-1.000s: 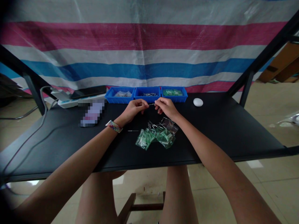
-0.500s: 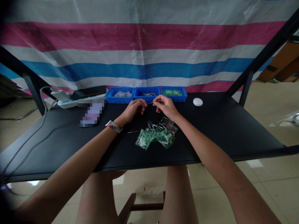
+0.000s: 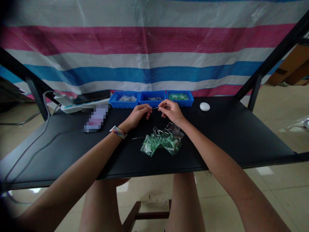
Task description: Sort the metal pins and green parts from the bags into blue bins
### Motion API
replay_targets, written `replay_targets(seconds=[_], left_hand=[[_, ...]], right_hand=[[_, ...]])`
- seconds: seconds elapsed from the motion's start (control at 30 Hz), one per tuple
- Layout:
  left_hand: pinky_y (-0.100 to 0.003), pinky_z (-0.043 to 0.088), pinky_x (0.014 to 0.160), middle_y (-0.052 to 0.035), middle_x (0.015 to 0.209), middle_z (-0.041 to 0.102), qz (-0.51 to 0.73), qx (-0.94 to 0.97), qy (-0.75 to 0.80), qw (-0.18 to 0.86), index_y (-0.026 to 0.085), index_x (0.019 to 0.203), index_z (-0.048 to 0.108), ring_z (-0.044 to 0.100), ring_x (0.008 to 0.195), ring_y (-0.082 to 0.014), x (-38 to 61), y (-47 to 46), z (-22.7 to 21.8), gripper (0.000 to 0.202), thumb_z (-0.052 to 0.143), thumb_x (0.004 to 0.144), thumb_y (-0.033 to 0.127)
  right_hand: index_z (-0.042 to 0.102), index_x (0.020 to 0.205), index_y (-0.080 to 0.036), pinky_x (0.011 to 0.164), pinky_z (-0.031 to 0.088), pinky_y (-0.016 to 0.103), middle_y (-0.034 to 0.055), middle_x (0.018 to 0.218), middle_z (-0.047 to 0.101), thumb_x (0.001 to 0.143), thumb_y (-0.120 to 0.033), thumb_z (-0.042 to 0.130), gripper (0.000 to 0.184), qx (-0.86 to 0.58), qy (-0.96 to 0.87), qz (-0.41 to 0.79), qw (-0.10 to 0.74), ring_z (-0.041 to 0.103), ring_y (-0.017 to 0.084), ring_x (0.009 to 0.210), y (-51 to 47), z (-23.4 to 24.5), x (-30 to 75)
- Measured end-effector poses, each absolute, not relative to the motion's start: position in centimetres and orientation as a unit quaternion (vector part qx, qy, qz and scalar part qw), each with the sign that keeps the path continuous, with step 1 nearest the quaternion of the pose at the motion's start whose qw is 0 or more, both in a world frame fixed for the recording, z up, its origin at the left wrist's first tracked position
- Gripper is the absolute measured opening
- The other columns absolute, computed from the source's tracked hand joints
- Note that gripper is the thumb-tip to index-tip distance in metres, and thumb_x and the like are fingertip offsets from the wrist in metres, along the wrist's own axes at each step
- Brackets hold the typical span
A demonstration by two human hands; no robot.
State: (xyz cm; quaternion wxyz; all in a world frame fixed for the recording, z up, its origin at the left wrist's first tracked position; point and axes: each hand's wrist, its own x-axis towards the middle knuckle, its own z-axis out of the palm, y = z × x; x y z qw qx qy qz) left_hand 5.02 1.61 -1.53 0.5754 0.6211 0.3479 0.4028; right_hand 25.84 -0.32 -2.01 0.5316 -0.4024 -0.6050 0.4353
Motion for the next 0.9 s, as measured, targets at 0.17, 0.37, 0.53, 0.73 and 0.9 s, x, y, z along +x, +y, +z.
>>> replay_targets(seconds=[0.17, 0.37, 0.53, 0.73, 0.9], left_hand=[[-0.023, 0.038, 0.053, 0.002, 0.063, 0.057, 0.41, 0.635, 0.338, 0.56, 0.017, 0.075, 0.063, 0.052, 0.053, -0.01, 5.0, 1.5, -1.4, 0.016, 0.07, 0.08, 0.031], [-0.024, 0.038, 0.055, 0.0025, 0.06, 0.055, 0.414, 0.646, 0.332, 0.549, 0.018, 0.073, 0.06, 0.05, 0.053, -0.0101, 5.0, 1.4, -1.3, 0.019, 0.071, 0.081, 0.031], [-0.024, 0.039, 0.054, 0.0024, 0.062, 0.056, 0.416, 0.64, 0.329, 0.556, 0.018, 0.074, 0.061, 0.05, 0.053, -0.0099, 4.9, 1.3, -1.2, 0.019, 0.073, 0.081, 0.031], [-0.024, 0.044, 0.055, 0.0007, 0.067, 0.056, 0.422, 0.591, 0.32, 0.608, 0.017, 0.072, 0.059, 0.054, 0.057, -0.011, 4.9, 1.5, -1.3, 0.022, 0.071, 0.081, 0.034], [-0.023, 0.045, 0.054, -0.0003, 0.07, 0.057, 0.419, 0.584, 0.319, 0.618, 0.017, 0.073, 0.06, 0.054, 0.058, -0.0109, 4.9, 1.6, -1.3, 0.019, 0.07, 0.08, 0.032]], right_hand=[[0.069, 0.091, -0.02, 0.048, 0.051, 0.023, 0.0009, 0.081, 0.073, 0.075, -0.041, 0.083, 0.03, -0.41, -0.579, 0.468, 0.528, 0.062, 0.011, 0.053, -0.5, -1.7, 25.9], [0.068, 0.085, -0.019, 0.049, 0.052, 0.022, -0.0004, 0.076, 0.07, 0.073, -0.04, 0.085, 0.029, -0.413, -0.577, 0.48, 0.515, 0.062, 0.011, 0.054, -0.4, -2.0, 26.2], [0.067, 0.082, -0.019, 0.051, 0.055, 0.024, -0.0004, 0.073, 0.068, 0.072, -0.04, 0.088, 0.031, -0.402, -0.581, 0.495, 0.506, 0.063, 0.012, 0.055, -0.5, -2.1, 26.1], [0.067, 0.08, -0.02, 0.053, 0.056, 0.025, -0.0021, 0.072, 0.065, 0.07, -0.041, 0.088, 0.032, -0.412, -0.552, 0.435, 0.581, 0.061, 0.011, 0.055, -0.1, -1.5, 25.8], [0.075, 0.11, -0.023, 0.049, 0.052, 0.025, 0.0033, 0.103, 0.074, 0.075, -0.04, 0.081, 0.04, -0.426, -0.576, 0.411, 0.564, 0.06, 0.009, 0.055, 0.8, -1.4, 26.5]])
